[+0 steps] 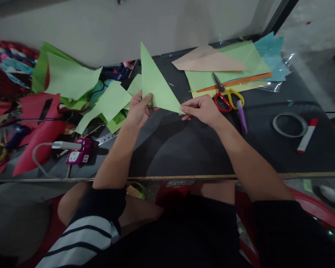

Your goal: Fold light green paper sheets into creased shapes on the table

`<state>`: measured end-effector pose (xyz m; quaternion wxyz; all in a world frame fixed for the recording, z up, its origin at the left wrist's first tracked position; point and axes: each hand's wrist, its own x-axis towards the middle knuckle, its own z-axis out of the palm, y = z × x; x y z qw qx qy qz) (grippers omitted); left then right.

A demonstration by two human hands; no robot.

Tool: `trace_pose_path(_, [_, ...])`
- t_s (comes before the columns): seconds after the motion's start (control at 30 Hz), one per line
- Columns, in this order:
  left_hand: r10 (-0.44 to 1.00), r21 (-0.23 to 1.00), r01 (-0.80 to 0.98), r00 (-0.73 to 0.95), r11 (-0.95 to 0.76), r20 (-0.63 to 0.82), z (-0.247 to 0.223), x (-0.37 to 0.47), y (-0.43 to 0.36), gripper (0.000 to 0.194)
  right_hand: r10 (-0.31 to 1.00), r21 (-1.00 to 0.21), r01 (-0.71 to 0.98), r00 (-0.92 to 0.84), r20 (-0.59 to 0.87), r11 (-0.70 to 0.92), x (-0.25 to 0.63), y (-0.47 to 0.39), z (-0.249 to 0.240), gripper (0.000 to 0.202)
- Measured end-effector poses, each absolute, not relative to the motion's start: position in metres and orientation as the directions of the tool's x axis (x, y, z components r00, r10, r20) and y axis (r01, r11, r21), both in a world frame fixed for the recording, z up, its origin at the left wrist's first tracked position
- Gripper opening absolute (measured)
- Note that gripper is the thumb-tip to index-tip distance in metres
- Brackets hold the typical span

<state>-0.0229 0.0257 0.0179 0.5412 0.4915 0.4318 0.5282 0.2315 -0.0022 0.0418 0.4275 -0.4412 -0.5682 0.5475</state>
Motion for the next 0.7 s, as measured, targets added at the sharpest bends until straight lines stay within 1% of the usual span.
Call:
trace_pose_path(0.1, [0.996, 0.991, -0.125, 0.067, -0.046, 0.055, 0.021, -0.025, 0.025, 0.046, 0.968, -0.999, 0.041, -0.249, -0.03, -0.02, 0.233, 0.0, 0.038, 0.028])
trace_pose_path(0.23, [0.996, 0.993, -0.106, 0.069, -0.044, 0.051, 0.025, -0.026, 0.024, 0.038, 0.968, -0.998, 0.048, -0.247, -0.044, -0.033, 0.234, 0.002, 0.035, 0.024])
trace_pose_path(0.4, [0.995, 0.995, -0.087, 0.078, -0.049, 0.056, 0.025, -0.028, 0.023, 0.039, 0.969, -0.998, 0.039, -0.237, -0.062, -0.054, 0.234, 0.001, 0.036, 0.029])
trace_pose_path(0.6, [0.994, 0.994, -0.094, 0.078, -0.064, 0.071, 0.017, -0.025, 0.026, 0.043, 0.959, -0.998, 0.028, -0.278, -0.058, -0.052, 0.234, 0.0, 0.037, 0.039])
trace_pose_path(0.7, [0.996, 0.992, -0.111, 0.053, -0.067, 0.073, 0.014, -0.028, 0.031, 0.042, 0.944, -0.996, 0.066, -0.321, -0.083, -0.065, 0.236, -0.001, 0.041, 0.038])
